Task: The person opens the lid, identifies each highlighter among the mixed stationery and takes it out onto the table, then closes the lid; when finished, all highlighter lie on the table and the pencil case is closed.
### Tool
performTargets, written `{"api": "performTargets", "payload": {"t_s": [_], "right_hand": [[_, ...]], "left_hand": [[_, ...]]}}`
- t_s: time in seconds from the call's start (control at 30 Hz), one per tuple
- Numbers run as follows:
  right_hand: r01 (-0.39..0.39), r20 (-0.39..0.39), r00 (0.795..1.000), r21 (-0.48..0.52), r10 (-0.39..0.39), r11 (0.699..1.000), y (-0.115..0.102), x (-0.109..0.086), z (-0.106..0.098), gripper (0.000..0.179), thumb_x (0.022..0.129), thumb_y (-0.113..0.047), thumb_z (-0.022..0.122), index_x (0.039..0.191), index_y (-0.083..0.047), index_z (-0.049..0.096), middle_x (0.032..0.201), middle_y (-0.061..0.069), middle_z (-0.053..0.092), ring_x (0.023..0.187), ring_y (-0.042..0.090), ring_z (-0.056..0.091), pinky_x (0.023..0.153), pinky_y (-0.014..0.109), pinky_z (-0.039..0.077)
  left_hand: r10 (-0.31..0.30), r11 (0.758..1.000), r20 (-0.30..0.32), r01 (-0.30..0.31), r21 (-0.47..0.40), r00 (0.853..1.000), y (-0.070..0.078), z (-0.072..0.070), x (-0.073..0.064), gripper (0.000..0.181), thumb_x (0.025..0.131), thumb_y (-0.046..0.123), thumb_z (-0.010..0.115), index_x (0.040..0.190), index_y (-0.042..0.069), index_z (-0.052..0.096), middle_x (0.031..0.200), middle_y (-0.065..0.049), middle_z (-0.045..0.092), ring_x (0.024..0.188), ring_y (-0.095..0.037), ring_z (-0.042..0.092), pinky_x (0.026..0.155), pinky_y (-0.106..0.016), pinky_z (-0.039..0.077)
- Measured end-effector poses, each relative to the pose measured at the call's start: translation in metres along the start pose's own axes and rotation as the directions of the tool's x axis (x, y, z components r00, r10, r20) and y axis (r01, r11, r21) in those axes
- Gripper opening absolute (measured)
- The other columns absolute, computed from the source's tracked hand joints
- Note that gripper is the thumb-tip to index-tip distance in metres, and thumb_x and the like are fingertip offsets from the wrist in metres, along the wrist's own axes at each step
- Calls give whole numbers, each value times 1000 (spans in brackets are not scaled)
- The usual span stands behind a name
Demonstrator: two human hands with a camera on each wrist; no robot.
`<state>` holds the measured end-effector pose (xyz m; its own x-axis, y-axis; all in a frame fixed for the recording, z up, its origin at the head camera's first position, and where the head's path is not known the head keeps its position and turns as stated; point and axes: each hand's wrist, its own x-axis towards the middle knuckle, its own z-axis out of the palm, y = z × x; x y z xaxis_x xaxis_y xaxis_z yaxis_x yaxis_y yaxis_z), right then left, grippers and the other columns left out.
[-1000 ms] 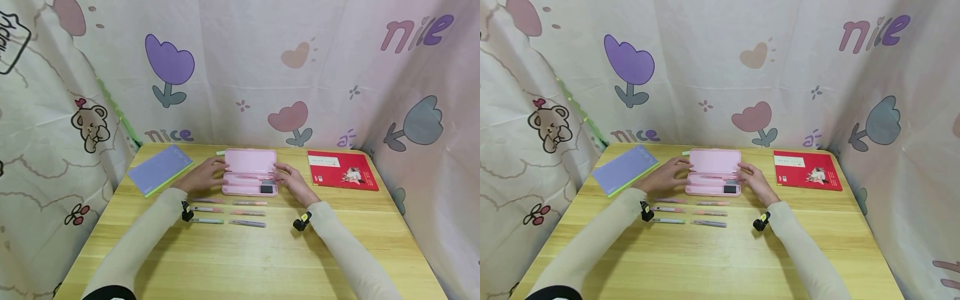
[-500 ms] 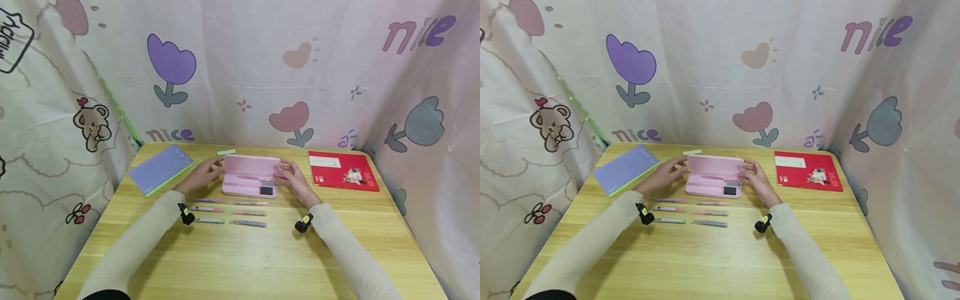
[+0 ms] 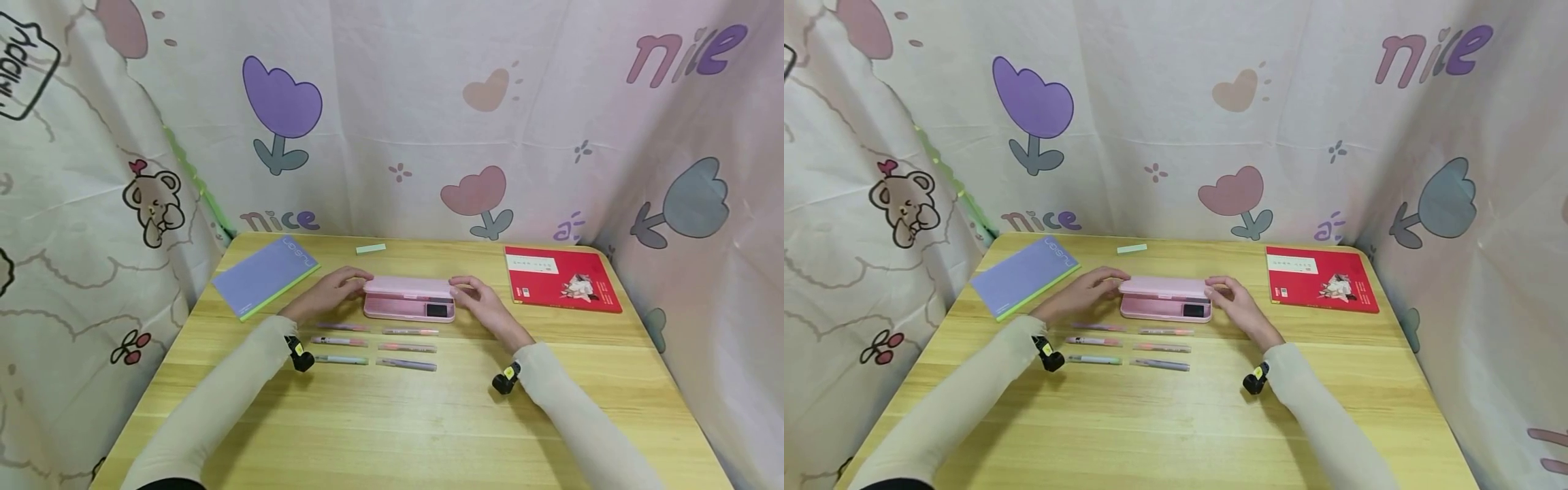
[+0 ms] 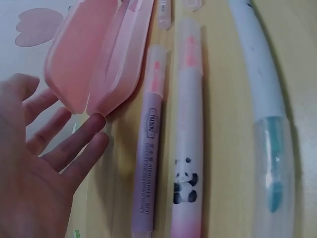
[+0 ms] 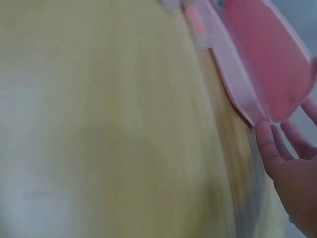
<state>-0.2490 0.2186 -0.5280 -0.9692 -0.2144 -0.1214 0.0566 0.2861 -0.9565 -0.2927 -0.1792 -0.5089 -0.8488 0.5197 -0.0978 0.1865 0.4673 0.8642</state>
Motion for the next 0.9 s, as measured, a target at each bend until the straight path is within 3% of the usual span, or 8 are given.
{"api": "performTargets", "payload": {"t_s": [0.17, 0.4, 0.7, 0.9], "right_hand": [[92, 55, 995, -143, -85, 985, 5, -10, 0, 49, 109, -27, 70, 153, -10, 57, 163, 19, 52, 147, 42, 56, 125, 58, 45], [149, 59, 988, -204, -140, 967, 6, -10, 3, 49, 104, -15, 76, 149, -3, 61, 160, 22, 51, 136, 40, 61, 121, 56, 49], [173, 34, 985, -252, -170, 952, 8, -4, -1, 48, 103, -10, 76, 148, -1, 63, 166, 25, 45, 136, 43, 61, 119, 56, 51], [146, 32, 989, -255, -142, 956, 6, -4, -3, 49, 104, -11, 75, 150, -4, 63, 172, 22, 40, 141, 42, 60, 120, 54, 51]], "left_hand": [[17, 993, 21, -19, 115, 1000, 0, 4, -3, 47, 111, 49, 60, 151, 24, 63, 166, -5, 48, 152, -33, 52, 127, -57, 42], [73, 966, 38, -80, 245, 997, -1, 12, 1, 44, 111, 38, 65, 149, 16, 66, 168, -11, 45, 152, -35, 50, 128, -55, 42], [98, 957, -5, -93, 275, 995, 4, 24, 8, 41, 114, 30, 61, 149, 10, 66, 166, -14, 46, 151, -36, 50, 127, -55, 43], [90, 956, -27, -79, 284, 996, 9, 29, 9, 41, 113, 28, 62, 150, 10, 66, 165, -15, 47, 151, -36, 50, 127, -55, 43]]}}
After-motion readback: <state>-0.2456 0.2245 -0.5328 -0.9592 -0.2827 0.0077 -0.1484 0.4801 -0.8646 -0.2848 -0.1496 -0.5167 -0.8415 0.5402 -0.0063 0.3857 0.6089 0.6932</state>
